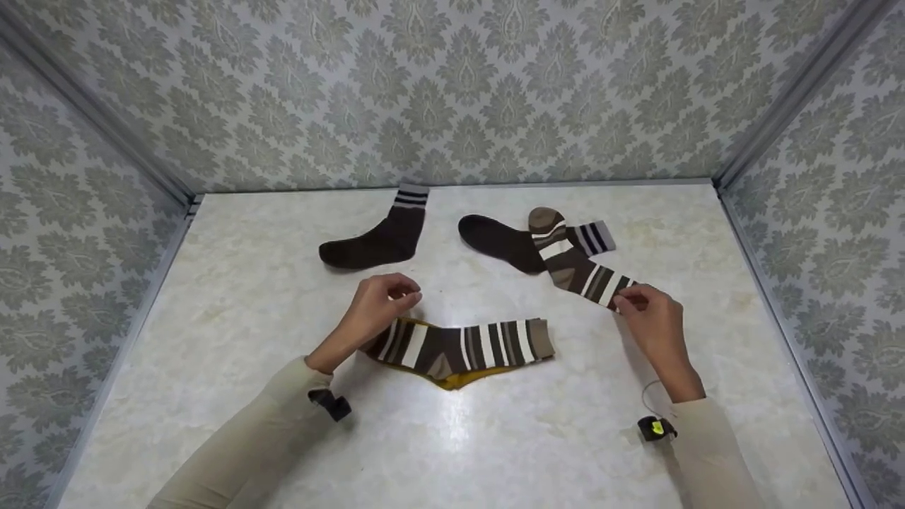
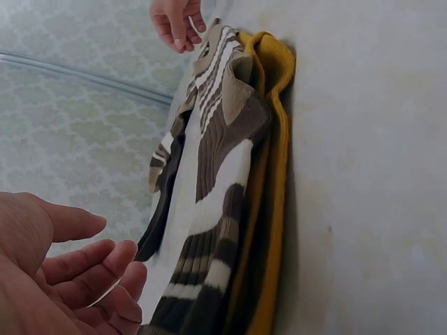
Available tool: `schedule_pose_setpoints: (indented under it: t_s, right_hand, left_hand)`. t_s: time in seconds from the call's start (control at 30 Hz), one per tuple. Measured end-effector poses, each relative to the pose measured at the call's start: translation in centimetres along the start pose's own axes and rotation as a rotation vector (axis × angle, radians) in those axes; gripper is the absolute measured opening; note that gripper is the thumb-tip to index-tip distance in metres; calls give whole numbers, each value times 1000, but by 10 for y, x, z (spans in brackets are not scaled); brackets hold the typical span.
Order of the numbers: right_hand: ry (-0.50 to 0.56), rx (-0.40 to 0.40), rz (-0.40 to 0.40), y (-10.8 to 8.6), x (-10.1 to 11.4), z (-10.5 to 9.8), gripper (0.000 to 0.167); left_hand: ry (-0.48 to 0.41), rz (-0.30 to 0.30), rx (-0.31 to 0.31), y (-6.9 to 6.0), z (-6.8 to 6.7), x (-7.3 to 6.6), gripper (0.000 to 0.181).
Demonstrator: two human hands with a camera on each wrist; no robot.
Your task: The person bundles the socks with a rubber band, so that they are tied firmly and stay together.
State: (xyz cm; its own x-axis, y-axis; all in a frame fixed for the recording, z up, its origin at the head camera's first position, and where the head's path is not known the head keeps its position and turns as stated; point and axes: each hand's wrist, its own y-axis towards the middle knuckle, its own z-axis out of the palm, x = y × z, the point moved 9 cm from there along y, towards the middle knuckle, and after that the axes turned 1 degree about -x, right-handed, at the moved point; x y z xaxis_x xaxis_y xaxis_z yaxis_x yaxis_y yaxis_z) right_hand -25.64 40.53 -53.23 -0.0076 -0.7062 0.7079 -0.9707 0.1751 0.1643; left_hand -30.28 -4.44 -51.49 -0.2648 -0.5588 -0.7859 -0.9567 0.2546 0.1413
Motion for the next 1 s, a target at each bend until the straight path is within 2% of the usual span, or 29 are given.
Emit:
schedule_pose_setpoints:
  t_s: [0.23, 0.37, 0.5, 0.53, 0.6, 0.77, 0.83, 1.0]
  right_hand:
    - [-22, -18, 61, 8, -16, -11, 30]
    - [-70, -14, 79, 13, -26, -14, 31]
    - [-113, 7, 82, 19, -37, -14, 33]
    - [-118, 14, 84, 20, -39, -13, 34]
    - [-115, 28, 96, 21, -45, -13, 37]
    - [-115, 49, 99, 23, -53, -11, 37]
    - [-130, 47, 82, 23, -53, -10, 34]
    - [-168, 26, 42, 25, -50, -9, 29]
  left_hand:
    - [6, 18, 21, 13, 17, -6, 8]
    - [18, 34, 31, 18, 25, -8, 8]
    - [5, 34, 50, 23, 35, -4, 9]
    - [1, 34, 54, 25, 38, -2, 9]
    - [7, 54, 45, 33, 51, 13, 10]
    - [-10, 54, 58, 47, 78, 43, 11]
    - [-29, 28, 86, 49, 83, 47, 11]
    - [-17, 46, 112, 54, 99, 63, 9]
